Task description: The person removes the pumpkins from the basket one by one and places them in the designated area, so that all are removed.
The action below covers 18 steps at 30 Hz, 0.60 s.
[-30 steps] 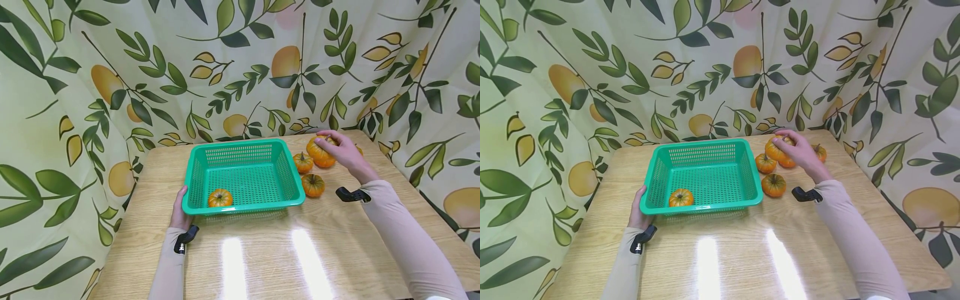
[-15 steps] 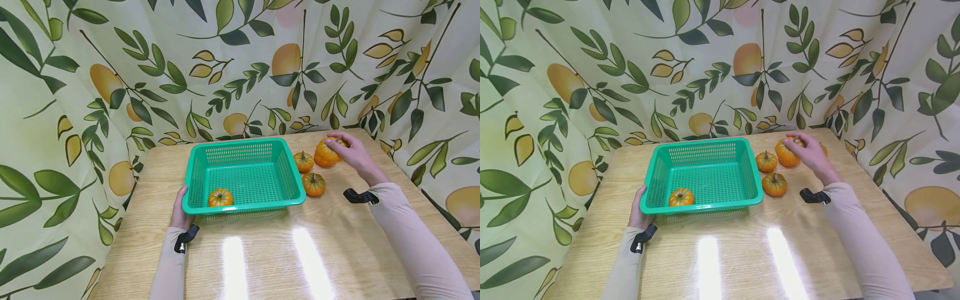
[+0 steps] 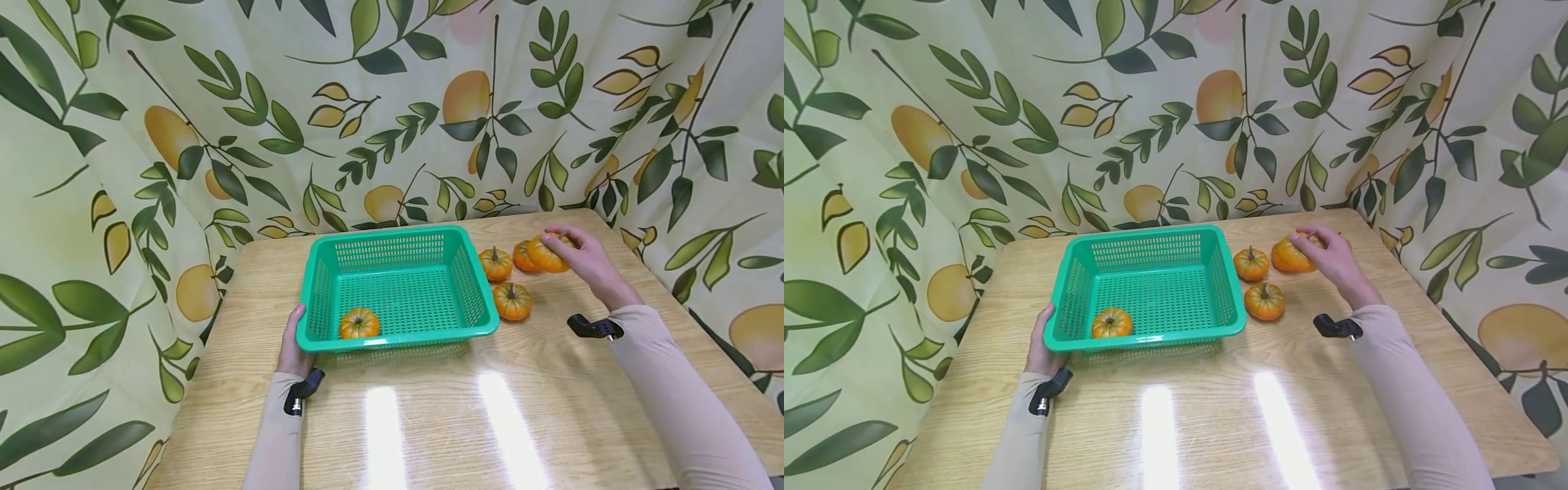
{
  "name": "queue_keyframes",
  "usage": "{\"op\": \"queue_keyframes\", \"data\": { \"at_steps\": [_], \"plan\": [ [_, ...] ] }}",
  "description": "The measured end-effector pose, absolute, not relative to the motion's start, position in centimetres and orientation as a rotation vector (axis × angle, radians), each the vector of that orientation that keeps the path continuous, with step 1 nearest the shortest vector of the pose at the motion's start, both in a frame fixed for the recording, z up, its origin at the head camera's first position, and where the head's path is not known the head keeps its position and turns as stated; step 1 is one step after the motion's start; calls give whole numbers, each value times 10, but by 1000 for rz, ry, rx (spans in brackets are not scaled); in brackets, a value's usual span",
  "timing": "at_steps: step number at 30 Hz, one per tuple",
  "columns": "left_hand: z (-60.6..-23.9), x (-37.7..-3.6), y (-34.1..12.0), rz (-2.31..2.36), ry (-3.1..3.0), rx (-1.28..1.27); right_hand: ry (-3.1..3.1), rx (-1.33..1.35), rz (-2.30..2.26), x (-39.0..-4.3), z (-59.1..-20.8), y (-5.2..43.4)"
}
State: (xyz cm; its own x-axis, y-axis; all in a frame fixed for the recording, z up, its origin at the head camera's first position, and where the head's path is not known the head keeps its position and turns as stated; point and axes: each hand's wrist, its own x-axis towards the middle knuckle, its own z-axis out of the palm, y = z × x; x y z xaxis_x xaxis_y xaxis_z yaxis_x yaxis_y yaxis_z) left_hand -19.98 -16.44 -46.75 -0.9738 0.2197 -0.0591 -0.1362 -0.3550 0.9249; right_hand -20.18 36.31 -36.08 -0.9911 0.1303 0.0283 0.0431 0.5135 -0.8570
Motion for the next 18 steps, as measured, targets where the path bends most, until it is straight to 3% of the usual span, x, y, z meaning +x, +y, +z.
{"op": "queue_keyframes", "data": {
  "at_steps": [18],
  "plan": [
    [-464, -197, -163, 2396, 1709, 70, -2730, -284, 1485, -200, -386, 379]
  ]
}}
